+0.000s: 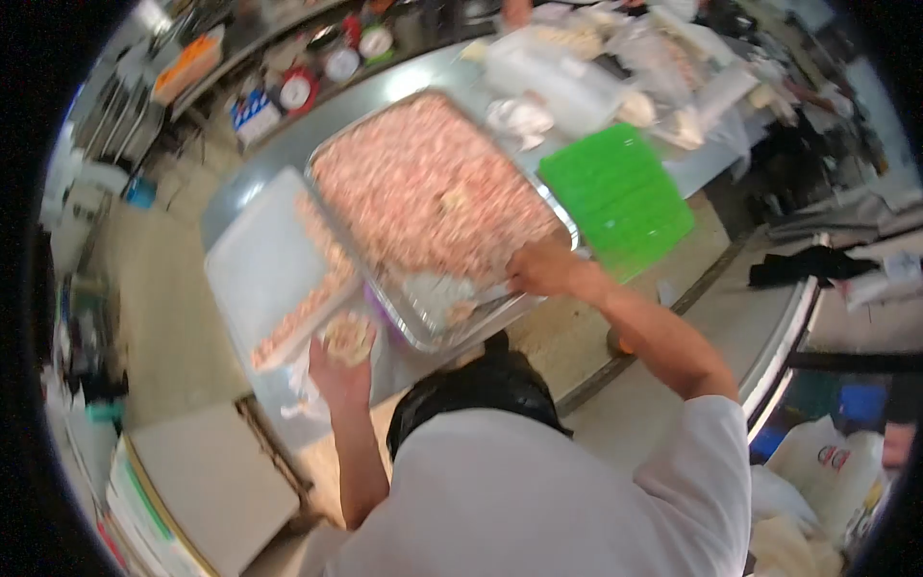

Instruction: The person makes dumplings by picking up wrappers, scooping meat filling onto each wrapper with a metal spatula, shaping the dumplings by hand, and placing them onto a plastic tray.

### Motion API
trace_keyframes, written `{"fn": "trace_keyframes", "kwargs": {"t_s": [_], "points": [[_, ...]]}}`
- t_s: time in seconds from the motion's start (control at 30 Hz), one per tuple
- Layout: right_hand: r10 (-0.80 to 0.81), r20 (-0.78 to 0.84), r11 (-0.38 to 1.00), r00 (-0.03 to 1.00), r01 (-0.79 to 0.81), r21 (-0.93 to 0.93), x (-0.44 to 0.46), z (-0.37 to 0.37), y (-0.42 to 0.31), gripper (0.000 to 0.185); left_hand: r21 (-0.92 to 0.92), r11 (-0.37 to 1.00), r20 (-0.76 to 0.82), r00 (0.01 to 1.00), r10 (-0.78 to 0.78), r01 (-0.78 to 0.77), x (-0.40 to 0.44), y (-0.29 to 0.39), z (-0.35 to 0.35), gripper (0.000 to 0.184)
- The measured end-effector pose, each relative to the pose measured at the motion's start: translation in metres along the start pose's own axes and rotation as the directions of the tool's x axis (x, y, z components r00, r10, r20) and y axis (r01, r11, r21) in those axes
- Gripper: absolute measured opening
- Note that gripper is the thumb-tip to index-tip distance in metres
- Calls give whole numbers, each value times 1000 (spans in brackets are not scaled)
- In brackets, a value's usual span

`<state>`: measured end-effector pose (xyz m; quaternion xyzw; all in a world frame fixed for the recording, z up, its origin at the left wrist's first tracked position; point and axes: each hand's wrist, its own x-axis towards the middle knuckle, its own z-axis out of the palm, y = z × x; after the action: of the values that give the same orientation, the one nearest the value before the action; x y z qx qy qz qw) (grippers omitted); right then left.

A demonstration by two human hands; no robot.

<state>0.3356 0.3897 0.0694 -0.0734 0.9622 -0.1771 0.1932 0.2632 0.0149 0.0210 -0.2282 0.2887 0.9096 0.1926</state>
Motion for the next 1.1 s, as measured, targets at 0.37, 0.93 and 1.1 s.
{"fn": "trace_keyframes", "kwargs": {"t_s": [0.37, 0.93, 1.1], "points": [[149, 73, 435, 986, -131, 891, -33, -10, -67, 18, -19, 998, 142, 988, -64, 67, 16, -24, 42, 48], [122, -413, 891, 903, 83, 445, -33, 27, -121, 29, 69, 998, 162, 987, -13, 2, 12, -40, 47, 38], [287, -270, 958, 919, -276, 81, -52, -4, -51, 19, 128, 979, -26, 987, 161, -157, 16, -6, 33, 37]]}}
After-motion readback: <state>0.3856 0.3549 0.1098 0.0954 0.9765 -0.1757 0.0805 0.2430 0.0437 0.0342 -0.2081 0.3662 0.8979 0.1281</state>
